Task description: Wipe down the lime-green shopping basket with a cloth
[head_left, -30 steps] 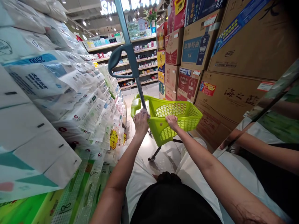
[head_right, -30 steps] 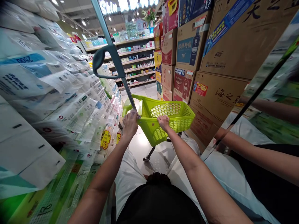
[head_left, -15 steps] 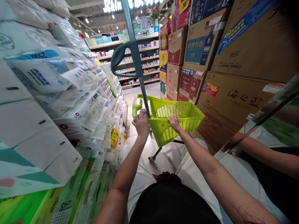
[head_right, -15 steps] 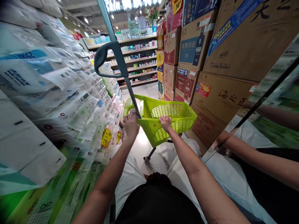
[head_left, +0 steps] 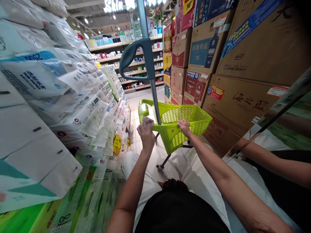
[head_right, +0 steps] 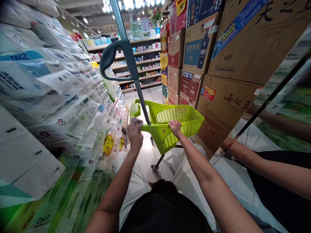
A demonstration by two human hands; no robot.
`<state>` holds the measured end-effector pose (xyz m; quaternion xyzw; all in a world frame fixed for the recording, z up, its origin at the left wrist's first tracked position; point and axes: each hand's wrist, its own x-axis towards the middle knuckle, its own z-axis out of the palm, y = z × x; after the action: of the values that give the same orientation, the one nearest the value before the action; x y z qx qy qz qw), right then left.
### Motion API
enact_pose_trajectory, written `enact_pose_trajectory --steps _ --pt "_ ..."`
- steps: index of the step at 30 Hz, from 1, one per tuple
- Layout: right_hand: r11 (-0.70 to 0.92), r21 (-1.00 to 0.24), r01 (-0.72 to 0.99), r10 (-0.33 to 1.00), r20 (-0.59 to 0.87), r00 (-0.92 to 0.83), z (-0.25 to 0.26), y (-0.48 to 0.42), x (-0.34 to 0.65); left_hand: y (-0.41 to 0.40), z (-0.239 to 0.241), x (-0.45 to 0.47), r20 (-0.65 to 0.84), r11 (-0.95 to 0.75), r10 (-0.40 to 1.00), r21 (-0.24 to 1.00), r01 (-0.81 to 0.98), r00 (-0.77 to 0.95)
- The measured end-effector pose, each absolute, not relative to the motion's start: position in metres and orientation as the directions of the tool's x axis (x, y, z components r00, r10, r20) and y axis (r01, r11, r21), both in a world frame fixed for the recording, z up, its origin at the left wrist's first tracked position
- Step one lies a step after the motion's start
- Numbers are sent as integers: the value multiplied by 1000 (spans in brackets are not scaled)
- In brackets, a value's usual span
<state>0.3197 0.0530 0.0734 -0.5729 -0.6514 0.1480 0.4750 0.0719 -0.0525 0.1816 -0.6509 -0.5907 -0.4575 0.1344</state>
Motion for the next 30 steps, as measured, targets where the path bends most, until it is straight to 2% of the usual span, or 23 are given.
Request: enact_pose_trajectory --steps 2,4,8,10,13,15,17,19,22,26,28,30 --pt "323 -711 625 873 478 94 81 48 309 -64 160 86 787 -326 615 312 893 -51" --pt "425 -677 601 837 547 25 90 42 290 -69 150 94 784 -357 621 279 891 3" --pt "485 -678 553 809 588 11 101 34 255 -63 180 85 659 -296 748 228 927 77" --pt "483 -682 549 803 595 32 103 33 247 -52 212 73 512 -237 853 206 949 102" --pt "484 -688 541 794 605 59 104 31 244 -26 263 53 187 -184 972 218 959 144" --pt "485 -692 535 792 606 66 105 29 244 -5 287 42 0 -158 987 224 962 162" --pt "496 -688 530 795 605 41 106 26 245 13 298 35 -107 -118 983 264 957 150" --pt "510 -679 529 798 603 5 107 25 247 22 295 33 -64 -91 991 305 948 116" --pt "518 -678 523 796 605 -4 108 25 251 13 270 39 221 -127 974 332 935 54" --pt "515 -701 493 796 604 29 106 25 262 -29 228 49 526 -318 846 363 876 89" --pt "515 -715 474 799 600 36 106 25 270 -43 216 49 604 -400 790 374 836 108" --pt "519 -725 452 803 595 34 107 24 278 -41 213 43 623 -416 780 437 797 65"
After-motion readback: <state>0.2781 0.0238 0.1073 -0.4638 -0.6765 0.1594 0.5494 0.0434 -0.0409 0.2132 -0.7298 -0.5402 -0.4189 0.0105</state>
